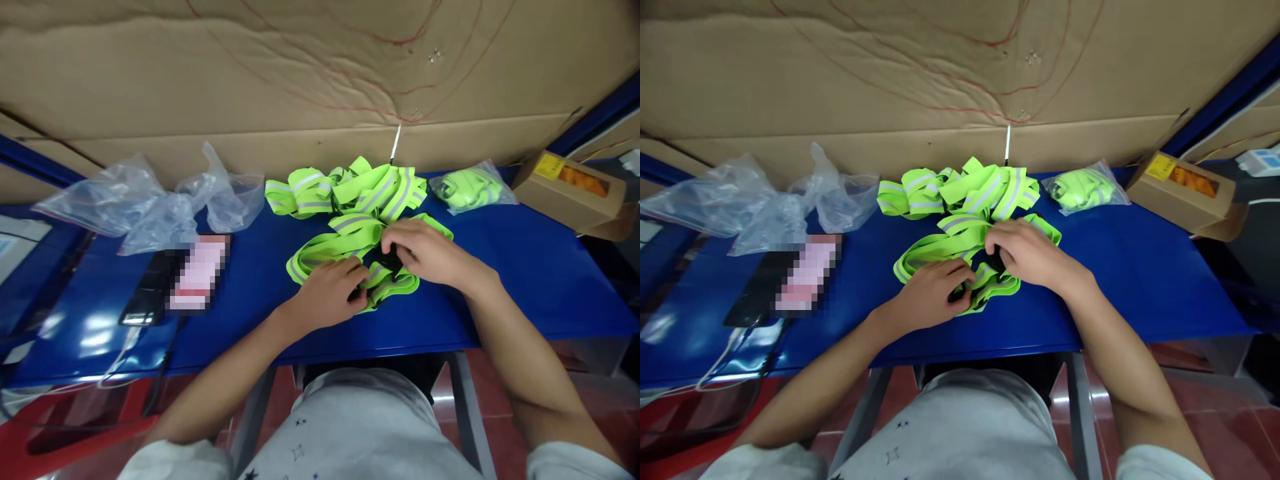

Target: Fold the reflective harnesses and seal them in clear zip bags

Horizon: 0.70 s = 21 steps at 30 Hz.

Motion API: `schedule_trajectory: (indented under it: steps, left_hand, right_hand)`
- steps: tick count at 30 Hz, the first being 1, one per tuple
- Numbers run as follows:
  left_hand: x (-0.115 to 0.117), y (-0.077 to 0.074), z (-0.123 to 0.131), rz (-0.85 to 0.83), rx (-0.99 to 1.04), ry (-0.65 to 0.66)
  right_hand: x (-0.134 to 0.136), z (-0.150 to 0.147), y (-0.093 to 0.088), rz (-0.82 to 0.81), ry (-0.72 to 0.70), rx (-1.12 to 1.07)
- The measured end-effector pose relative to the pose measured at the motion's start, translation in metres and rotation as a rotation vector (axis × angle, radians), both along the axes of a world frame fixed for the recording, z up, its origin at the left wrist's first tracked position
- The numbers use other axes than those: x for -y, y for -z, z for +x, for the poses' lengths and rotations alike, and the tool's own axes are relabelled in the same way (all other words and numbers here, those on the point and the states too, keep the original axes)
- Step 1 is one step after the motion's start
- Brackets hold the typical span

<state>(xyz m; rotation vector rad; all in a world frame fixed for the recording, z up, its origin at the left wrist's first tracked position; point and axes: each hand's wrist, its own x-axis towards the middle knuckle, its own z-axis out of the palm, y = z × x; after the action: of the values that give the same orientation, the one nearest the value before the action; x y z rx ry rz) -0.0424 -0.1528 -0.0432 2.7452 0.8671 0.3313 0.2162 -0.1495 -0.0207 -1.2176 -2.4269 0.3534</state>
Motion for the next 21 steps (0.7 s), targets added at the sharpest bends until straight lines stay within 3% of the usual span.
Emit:
schedule_trajectory:
  steps: [2, 7, 15, 18, 21]
  left_hand:
    - [-0.001, -0.004, -0.003, 0.050, -0.074, -0.058]
    - [0.000, -0.004, -0.008, 0.125, -0.156, -0.156]
    - [0.002, -0.003, 0.002, 0.101, 0.030, -0.225]
    - [0.005, -0.009, 0.011, 0.084, -0.061, -0.232]
    - [0.000, -0.023, 0.021, 0.045, -0.124, -0.256]
  right_hand:
    - [0.000, 0.005, 0.005, -0.154, -0.045, 0.032]
    - [-0.004, 0.021, 0.014, -0.258, -0.021, 0.044]
    - [-0.006, -0.002, 0.016, -0.230, -0.046, -0.035]
    - [-0.011, -0.009, 0.008, -0.236, -0.088, -0.058]
    - [-0.025, -0.011, -0.015, -0.264, -0.127, 0.015]
